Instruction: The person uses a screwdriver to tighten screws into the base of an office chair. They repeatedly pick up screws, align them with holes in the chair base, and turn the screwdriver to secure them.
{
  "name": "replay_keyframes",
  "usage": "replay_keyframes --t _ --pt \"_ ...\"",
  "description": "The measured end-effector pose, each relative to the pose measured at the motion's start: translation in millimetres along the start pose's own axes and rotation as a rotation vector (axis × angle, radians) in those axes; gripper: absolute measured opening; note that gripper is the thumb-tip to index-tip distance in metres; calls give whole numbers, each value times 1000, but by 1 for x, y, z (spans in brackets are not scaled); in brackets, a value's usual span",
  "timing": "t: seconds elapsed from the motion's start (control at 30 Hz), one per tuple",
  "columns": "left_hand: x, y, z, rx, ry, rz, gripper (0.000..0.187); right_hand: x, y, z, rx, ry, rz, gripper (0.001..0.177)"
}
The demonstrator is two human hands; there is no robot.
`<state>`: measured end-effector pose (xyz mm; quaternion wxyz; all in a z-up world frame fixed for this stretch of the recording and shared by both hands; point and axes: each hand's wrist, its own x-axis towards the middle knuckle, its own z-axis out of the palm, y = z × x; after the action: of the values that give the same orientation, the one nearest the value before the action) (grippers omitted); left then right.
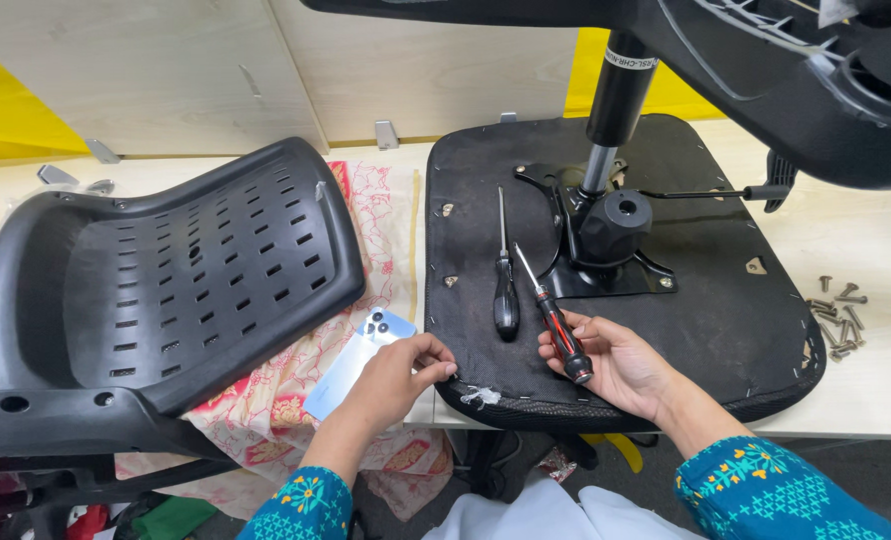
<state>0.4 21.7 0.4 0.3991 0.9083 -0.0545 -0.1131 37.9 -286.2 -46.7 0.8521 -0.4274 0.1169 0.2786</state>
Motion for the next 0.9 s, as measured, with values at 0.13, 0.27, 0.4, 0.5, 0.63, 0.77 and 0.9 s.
replay_keyframes --t 0.13,0.27,0.4,0.5,0.63,0.77,0.9 --pt "-2 3 4 -9 23 16 26 1 1 0 -33 -4 -4 56" --pt "-2 6 5 29 19 -63 30 2 -1 4 -58 -11 4 54" --pt "0 6 8 46 14 -80 29 0 -1 6 -68 -5 7 53" --pt "5 3 11 88 -38 -80 28 -1 0 8 -51 -19 11 53" --pt "13 -5 13 51 -126 -93 29 -1 0 4 -41 -26 -10 53" --pt "17 -15 16 35 -132 -85 30 -1 2 1 -21 -47 -31 52" --pt "15 -27 17 -195 -137 -7 28 -3 3 6 -57 -20 -43 52"
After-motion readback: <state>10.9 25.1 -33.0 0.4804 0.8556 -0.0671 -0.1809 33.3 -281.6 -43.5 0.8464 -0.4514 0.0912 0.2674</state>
